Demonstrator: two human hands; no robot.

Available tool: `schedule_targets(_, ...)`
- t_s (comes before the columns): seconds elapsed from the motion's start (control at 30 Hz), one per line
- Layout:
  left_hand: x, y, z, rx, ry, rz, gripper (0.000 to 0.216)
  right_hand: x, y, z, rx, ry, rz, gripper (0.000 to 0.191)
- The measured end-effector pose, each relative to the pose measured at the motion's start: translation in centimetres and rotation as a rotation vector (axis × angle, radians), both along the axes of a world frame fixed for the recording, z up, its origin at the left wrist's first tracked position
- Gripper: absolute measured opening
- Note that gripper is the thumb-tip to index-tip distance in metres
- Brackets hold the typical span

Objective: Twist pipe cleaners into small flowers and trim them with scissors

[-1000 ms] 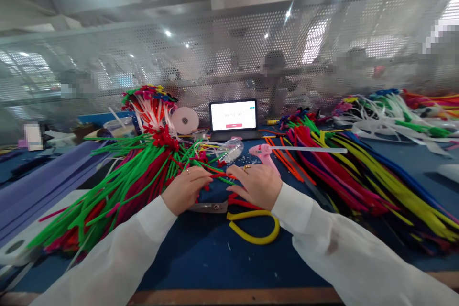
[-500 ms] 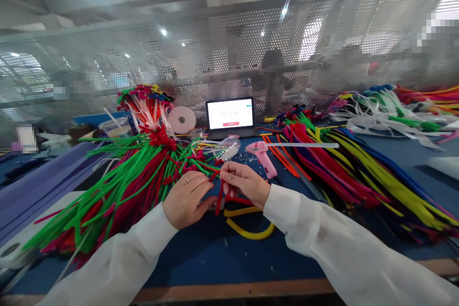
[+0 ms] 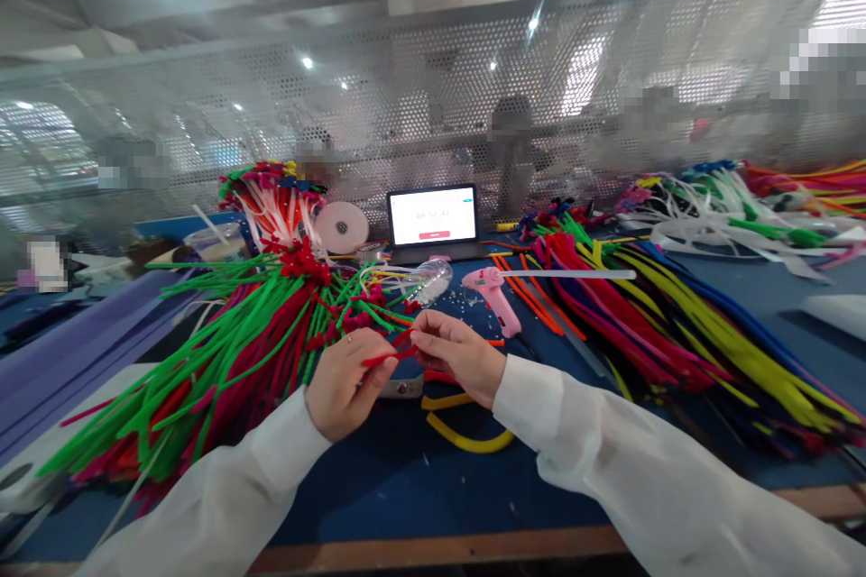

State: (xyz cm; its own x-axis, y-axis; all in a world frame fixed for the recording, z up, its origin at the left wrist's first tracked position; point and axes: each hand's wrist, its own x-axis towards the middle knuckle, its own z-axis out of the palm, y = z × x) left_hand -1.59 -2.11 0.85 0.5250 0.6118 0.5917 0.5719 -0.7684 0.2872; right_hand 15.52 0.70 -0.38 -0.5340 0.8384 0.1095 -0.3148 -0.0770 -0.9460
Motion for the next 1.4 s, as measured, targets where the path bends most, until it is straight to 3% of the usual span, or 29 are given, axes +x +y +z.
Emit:
schedule_targets(0.2,0.2,0.1,0.1,-0.532,-0.457,-0.021,0.016,0.0,-0.3,0.3,0.161,-0.104,-0.007,0.013)
schedule_targets(0.4,0.1,1.3,-0.7,-0.579,-0.524,-0.018,0.017,0.3,-0.1,0.5,0.383,-0.271,-0.024,0.013)
schedule_targets(0.57,0.5,1.2,-1.0,-0.765,-0.582,-0.099,0.018,0.3,-0.3,0.5,0.327,-0.244,0.003,0.013)
schedule_targets(0.77,1.4,0.6,-1.5,-1.073,-0.849,-0.159,0.019,0.2,-0.3,0.2,0.146,-0.043,0.051,0.012)
schedule_targets(1.07,2.0,0.1,-1.6,-1.115,-0.867,-0.220,0.020,0.2,-0.5,0.4,0.001,0.001,0.042,0.016)
schedule_targets(1.4,2.1,-0.2,-1.6,-1.114,-0.830,-0.171,0.023,0.2,-0.3,0.4,0.023,-0.048,0.018,0.021)
